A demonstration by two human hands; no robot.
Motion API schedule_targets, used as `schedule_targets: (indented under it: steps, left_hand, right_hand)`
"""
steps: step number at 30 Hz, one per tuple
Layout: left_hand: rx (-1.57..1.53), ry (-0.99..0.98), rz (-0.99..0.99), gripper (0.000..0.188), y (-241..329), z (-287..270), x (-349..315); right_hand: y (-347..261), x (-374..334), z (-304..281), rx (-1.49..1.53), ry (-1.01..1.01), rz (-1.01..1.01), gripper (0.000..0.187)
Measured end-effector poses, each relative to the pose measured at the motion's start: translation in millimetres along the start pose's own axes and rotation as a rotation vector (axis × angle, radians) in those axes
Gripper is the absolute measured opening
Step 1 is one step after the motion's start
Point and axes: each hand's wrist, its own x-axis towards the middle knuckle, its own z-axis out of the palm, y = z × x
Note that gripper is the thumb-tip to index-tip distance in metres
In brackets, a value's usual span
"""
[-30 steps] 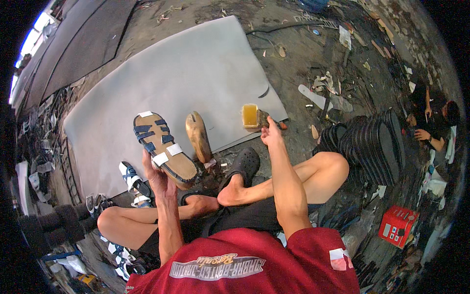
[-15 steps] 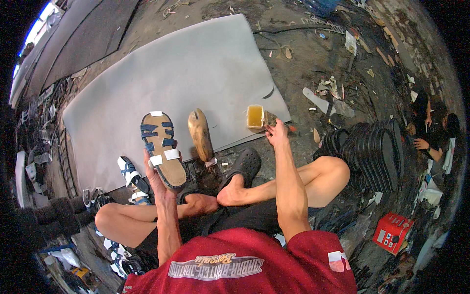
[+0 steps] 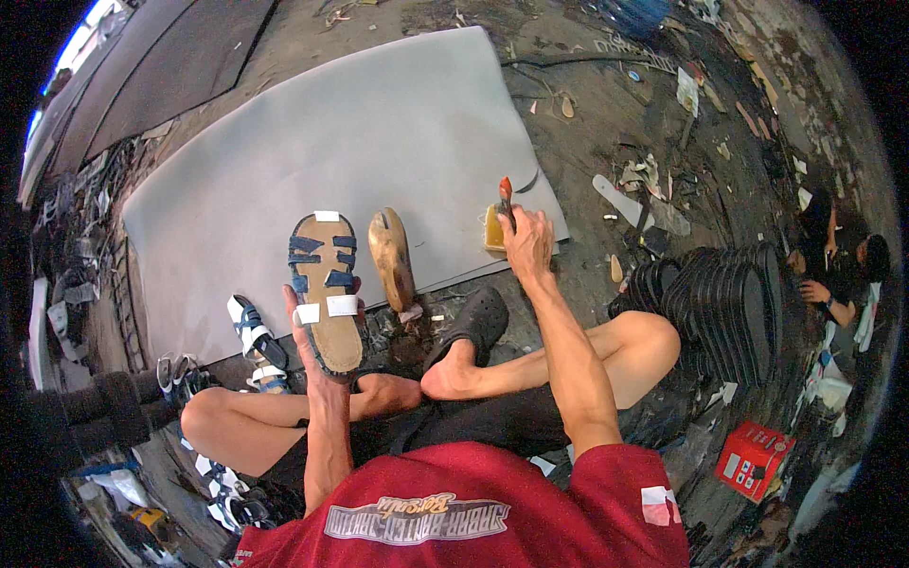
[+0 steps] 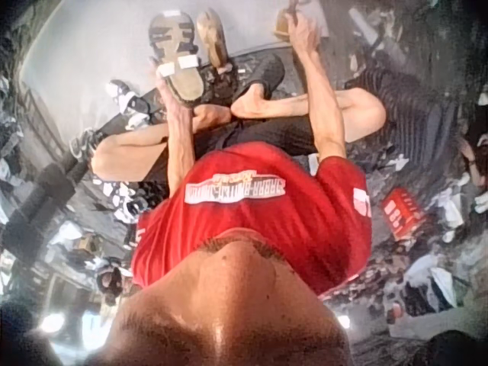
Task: The person sits on the floor and applies glue to the soles of several sandals using a brush. They dip the brush into a container of glue and spread it evenly across the sole of each sandal before setting it aside.
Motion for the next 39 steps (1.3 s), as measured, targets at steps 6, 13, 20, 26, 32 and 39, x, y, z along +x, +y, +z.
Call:
schedule_targets:
  steps: [6, 13, 20, 26, 32, 39]
  left_hand:
    - [0.046, 0.041, -0.015, 0.071, 3.0, 8.4, -1.5]
    - [-0.121, -0.077, -0.168, 0.072, 4.8, 18.0, -8.0]
    - [-0.011, -0.055, -0.287, 0.068, 8.6, 48.2, -25.9]
    - [0.113, -0.045, -0.270, 0.064, 6.9, 67.8, -28.8]
    - [0.128, -0.102, -0.224, 0.065, 3.1, 66.8, -21.1]
    - [0.050, -0.011, -0.383, 0.058, -10.7, 89.2, -16.8]
  right_hand:
    - [-1.1, -6.7, -10.0, 0.037, 0.156, 0.046, 0.035]
    - [30.5, -34.5, -17.9, 0.847, -0.199, 0.667, 0.045]
    - [-129.4, -29.6, -171.4, 1.426, -0.240, 0.360, 0.034]
    - [-178.9, -41.4, -205.9, 1.168, -0.203, 0.005, 0.038]
    - [-139.0, -9.2, -206.3, 1.244, -0.025, 0.184, 0.031]
    - [-137.2, -17.5, -205.3, 1.390, -0.081, 0.298, 0.032]
